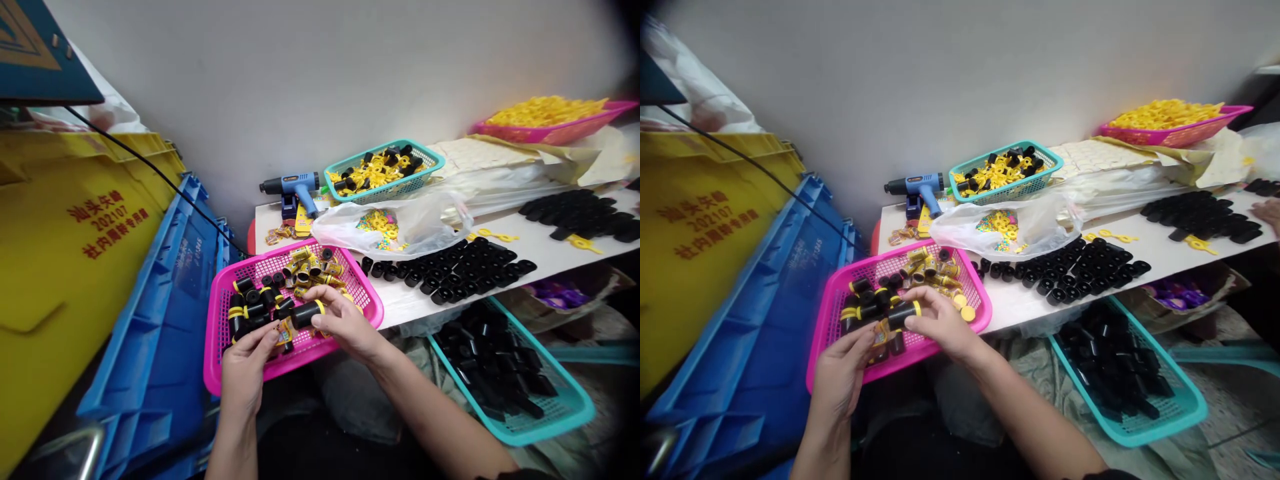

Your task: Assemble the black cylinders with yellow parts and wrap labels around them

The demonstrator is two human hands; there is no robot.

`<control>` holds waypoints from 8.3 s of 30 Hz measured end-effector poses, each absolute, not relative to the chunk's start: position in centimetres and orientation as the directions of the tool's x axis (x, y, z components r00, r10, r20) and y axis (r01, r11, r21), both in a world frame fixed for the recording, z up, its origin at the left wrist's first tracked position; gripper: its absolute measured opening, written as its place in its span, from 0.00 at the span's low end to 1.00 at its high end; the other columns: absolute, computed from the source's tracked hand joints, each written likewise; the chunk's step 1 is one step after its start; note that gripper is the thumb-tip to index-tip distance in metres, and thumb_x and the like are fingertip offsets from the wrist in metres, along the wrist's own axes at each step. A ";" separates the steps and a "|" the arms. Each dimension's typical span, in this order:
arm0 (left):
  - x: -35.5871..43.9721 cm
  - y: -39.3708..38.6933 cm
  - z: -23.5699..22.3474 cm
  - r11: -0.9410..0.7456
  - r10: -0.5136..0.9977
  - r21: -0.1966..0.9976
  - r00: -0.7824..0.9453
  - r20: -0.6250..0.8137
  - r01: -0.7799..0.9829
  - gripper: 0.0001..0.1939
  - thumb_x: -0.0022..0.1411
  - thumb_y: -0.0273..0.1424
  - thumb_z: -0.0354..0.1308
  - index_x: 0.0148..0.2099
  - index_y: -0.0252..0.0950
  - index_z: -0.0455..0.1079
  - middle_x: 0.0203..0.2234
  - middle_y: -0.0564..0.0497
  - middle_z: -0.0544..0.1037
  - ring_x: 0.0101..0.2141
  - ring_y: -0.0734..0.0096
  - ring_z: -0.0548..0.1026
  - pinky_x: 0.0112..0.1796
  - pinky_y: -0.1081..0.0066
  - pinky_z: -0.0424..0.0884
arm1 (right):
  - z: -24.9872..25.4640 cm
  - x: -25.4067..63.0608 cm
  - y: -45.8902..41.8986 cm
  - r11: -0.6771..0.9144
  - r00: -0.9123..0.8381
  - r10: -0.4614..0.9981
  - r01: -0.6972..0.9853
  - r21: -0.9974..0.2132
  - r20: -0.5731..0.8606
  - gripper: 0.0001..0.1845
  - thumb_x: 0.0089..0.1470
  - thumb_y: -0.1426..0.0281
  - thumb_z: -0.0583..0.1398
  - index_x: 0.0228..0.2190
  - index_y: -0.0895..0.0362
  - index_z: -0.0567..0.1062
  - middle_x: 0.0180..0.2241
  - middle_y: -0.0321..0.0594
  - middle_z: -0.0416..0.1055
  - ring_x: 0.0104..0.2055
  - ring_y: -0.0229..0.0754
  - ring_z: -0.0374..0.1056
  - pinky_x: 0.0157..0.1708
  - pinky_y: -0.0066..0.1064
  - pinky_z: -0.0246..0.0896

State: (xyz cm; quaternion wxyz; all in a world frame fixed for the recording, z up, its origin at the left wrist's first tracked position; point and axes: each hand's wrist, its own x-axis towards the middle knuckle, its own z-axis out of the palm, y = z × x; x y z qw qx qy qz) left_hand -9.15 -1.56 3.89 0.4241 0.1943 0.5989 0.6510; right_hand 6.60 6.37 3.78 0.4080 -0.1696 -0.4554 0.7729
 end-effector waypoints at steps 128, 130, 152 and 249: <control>-14.2 -1.8 2.8 -0.076 0.697 0.955 -0.701 -0.155 -0.286 0.15 0.38 0.36 0.73 0.31 0.34 0.79 0.25 0.51 0.82 0.24 0.74 0.77 0.28 0.77 0.74 | 6.1 1.7 12.3 0.558 -0.848 0.516 0.228 -0.798 0.118 0.21 0.56 0.66 0.58 0.51 0.57 0.66 0.46 0.42 0.71 0.44 0.40 0.68 0.41 0.31 0.63; -13.9 -1.8 2.7 -0.059 0.722 0.957 -0.674 -0.156 -0.285 0.16 0.39 0.37 0.73 0.31 0.35 0.79 0.26 0.51 0.82 0.24 0.74 0.77 0.28 0.77 0.74 | 6.7 3.0 11.8 0.406 -0.815 0.540 0.033 -0.913 0.211 0.24 0.54 0.64 0.61 0.51 0.55 0.67 0.47 0.42 0.70 0.46 0.41 0.67 0.43 0.31 0.62; -9.9 -1.8 4.6 0.037 0.925 0.980 -0.364 -0.108 -0.196 0.16 0.45 0.36 0.70 0.38 0.37 0.77 0.33 0.48 0.81 0.34 0.66 0.79 0.35 0.71 0.76 | 4.2 5.3 8.4 0.067 -0.769 0.604 -0.212 -0.975 0.209 0.22 0.47 0.55 0.65 0.40 0.55 0.75 0.39 0.40 0.69 0.31 0.35 0.65 0.31 0.28 0.62; -10.8 -2.3 4.2 0.020 0.874 0.981 -0.474 -0.110 -0.192 0.18 0.42 0.38 0.72 0.37 0.36 0.78 0.29 0.49 0.83 0.30 0.69 0.80 0.32 0.75 0.77 | 5.1 5.9 9.4 0.566 -0.734 0.529 -0.070 -0.822 0.427 0.21 0.44 0.61 0.69 0.40 0.57 0.76 0.33 0.39 0.70 0.34 0.39 0.66 0.35 0.30 0.63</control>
